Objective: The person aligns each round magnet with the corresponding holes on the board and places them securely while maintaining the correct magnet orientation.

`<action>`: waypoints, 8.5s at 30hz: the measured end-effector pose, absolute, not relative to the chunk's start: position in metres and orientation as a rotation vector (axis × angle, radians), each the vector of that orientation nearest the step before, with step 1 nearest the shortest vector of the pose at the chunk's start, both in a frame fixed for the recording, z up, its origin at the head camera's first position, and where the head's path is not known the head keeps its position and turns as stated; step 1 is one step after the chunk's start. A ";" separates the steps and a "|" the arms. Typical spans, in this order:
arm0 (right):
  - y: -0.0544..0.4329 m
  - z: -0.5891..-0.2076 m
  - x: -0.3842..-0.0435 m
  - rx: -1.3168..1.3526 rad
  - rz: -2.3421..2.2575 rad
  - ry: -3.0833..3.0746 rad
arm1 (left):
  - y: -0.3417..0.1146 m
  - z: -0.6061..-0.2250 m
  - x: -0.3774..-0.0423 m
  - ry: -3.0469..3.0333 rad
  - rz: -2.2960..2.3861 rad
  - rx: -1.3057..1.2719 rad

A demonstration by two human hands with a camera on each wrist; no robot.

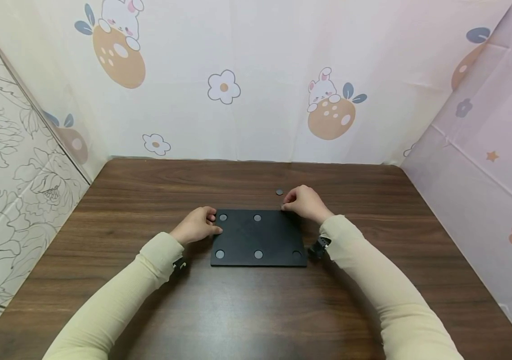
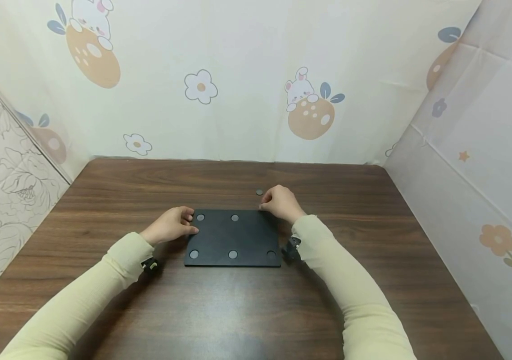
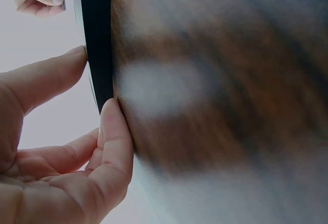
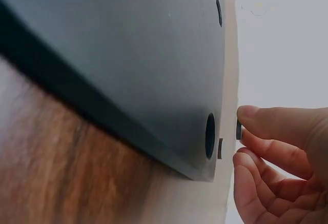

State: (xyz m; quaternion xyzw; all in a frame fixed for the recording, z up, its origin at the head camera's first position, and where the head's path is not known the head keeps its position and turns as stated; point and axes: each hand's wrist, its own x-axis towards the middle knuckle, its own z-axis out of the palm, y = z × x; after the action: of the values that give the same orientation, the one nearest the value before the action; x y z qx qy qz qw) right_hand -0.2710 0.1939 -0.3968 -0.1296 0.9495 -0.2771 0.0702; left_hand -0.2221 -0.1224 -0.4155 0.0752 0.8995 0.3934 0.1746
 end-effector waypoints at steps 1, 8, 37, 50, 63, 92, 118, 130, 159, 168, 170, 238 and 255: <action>0.195 -0.397 -0.270 -0.388 -0.832 2.858 | -0.123 -0.415 -0.222 2.550 1.114 0.214; 0.203 -0.396 -0.264 -0.385 -0.817 2.864 | -0.123 -0.415 -0.222 2.544 1.122 0.212; 0.231 -0.404 -0.243 -0.371 -0.803 2.852 | -0.124 -0.416 -0.224 2.547 1.123 0.234; 0.230 -0.406 -0.241 -0.386 -0.828 2.835 | -0.124 -0.417 -0.225 2.548 1.129 0.240; 0.225 -0.406 -0.241 -0.406 -0.827 2.821 | -0.123 -0.415 -0.223 2.545 1.138 0.246; 0.219 -0.406 -0.242 -0.401 -0.839 2.814 | -0.123 -0.416 -0.224 2.542 1.133 0.244; 0.215 -0.404 -0.241 -0.378 -0.844 2.791 | -0.124 -0.417 -0.224 2.540 1.131 0.239; 0.215 -0.405 -0.242 -0.382 -0.832 2.802 | -0.125 -0.417 -0.223 2.536 1.129 0.229; 0.212 -0.393 -0.254 -0.404 -0.839 2.848 | -0.125 -0.416 -0.223 2.537 1.128 0.226; 0.205 -0.392 -0.267 -0.370 -0.923 2.857 | -0.125 -0.416 -0.223 2.537 1.132 0.230; 0.202 -0.393 -0.270 -0.362 -0.937 2.862 | -0.124 -0.416 -0.222 2.535 1.132 0.229; 0.176 -0.404 -0.321 -0.242 -0.629 2.889 | -0.124 -0.418 -0.224 2.550 1.138 0.249; 0.174 -0.400 -0.317 -0.229 -0.591 2.899 | -0.125 -0.418 -0.223 2.552 1.127 0.231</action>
State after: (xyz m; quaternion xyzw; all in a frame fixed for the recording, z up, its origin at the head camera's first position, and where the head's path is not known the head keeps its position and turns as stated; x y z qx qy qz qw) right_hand -0.3174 0.1741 -0.4003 -0.0767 0.9733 -0.1983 0.0869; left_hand -0.2235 -0.1249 -0.4176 0.0814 0.8983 0.3968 0.1701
